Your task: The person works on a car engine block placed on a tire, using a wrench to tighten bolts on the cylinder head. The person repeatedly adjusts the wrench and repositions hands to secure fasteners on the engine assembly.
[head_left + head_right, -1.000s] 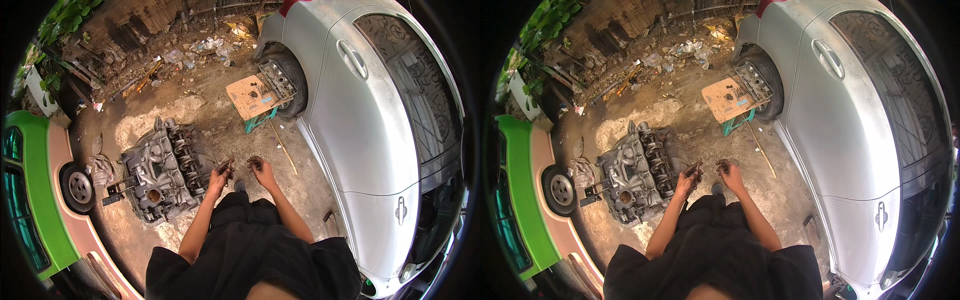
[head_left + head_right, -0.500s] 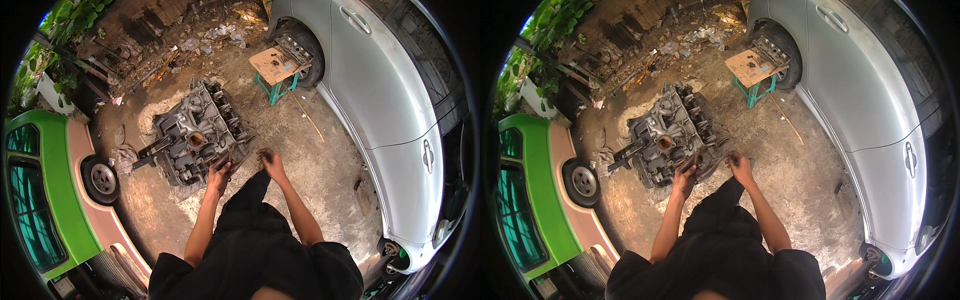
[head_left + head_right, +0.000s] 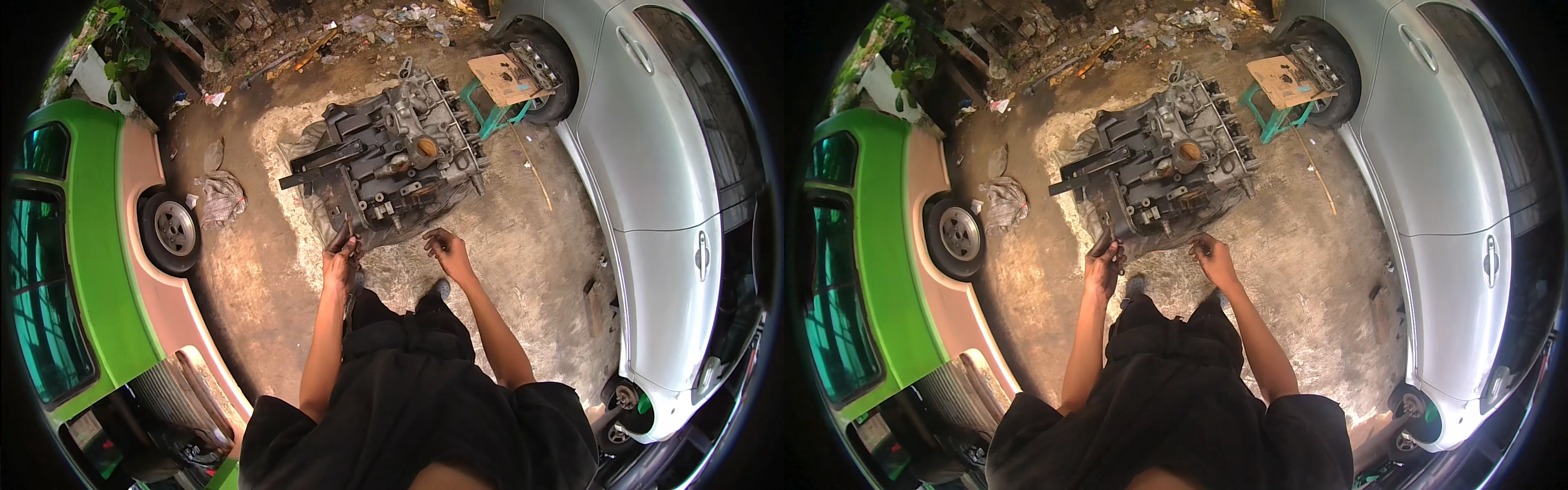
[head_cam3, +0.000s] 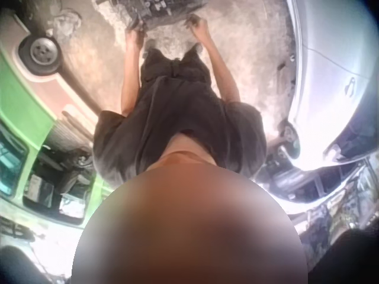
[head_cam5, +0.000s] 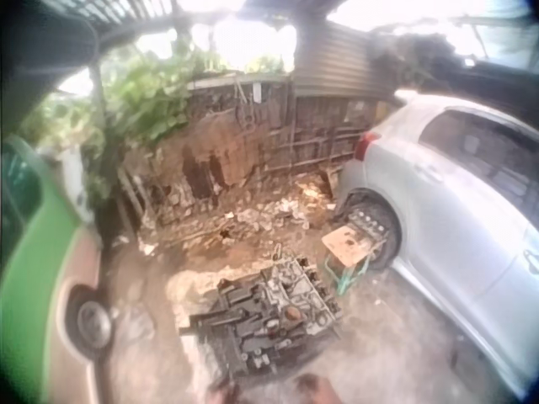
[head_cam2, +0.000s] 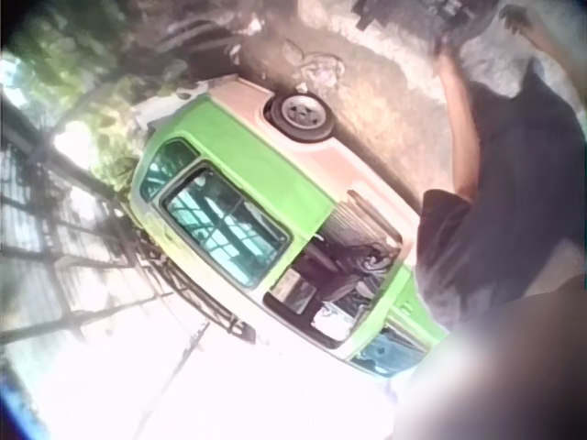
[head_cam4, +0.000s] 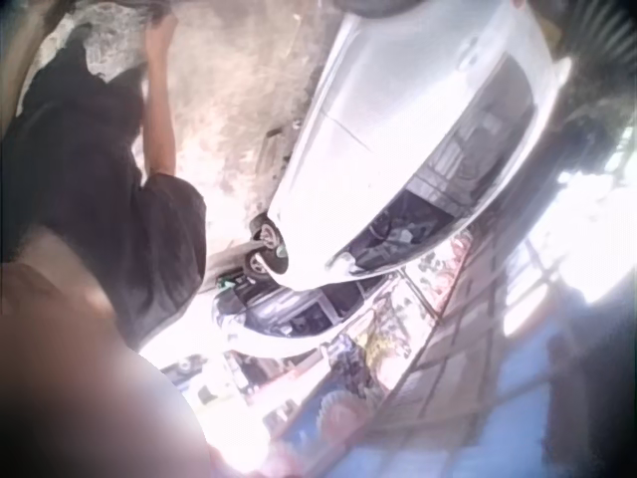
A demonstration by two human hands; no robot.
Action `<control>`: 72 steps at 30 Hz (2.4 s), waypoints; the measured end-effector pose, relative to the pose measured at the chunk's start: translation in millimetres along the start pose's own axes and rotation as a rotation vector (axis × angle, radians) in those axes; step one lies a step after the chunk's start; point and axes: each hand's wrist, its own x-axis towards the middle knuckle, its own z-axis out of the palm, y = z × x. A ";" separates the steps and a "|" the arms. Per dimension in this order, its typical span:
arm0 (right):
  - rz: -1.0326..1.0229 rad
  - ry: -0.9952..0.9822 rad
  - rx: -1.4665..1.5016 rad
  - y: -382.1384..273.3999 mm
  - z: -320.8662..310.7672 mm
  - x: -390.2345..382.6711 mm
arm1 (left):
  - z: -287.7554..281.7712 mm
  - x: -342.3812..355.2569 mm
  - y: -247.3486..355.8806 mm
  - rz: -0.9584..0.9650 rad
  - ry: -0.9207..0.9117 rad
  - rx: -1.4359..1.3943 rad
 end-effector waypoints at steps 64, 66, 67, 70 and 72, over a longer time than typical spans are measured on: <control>-0.362 0.348 -1.057 0.2 125.5 156.5 | -84.3 120.8 -69.4 -0.238 -0.133 0.404; -0.370 0.351 -1.059 -1.0 125.8 156.5 | -82.3 121.3 -66.8 -0.264 -0.128 0.398; -0.366 0.346 -1.055 -1.7 125.8 156.0 | -81.3 121.1 -65.6 -0.269 -0.132 0.450; -0.324 0.315 -1.058 -3.6 125.2 154.8 | -73.8 122.7 -64.8 -0.237 -0.081 0.478; -0.310 0.307 -1.059 -3.4 124.8 154.5 | -69.5 124.7 -65.4 -0.092 -0.043 0.467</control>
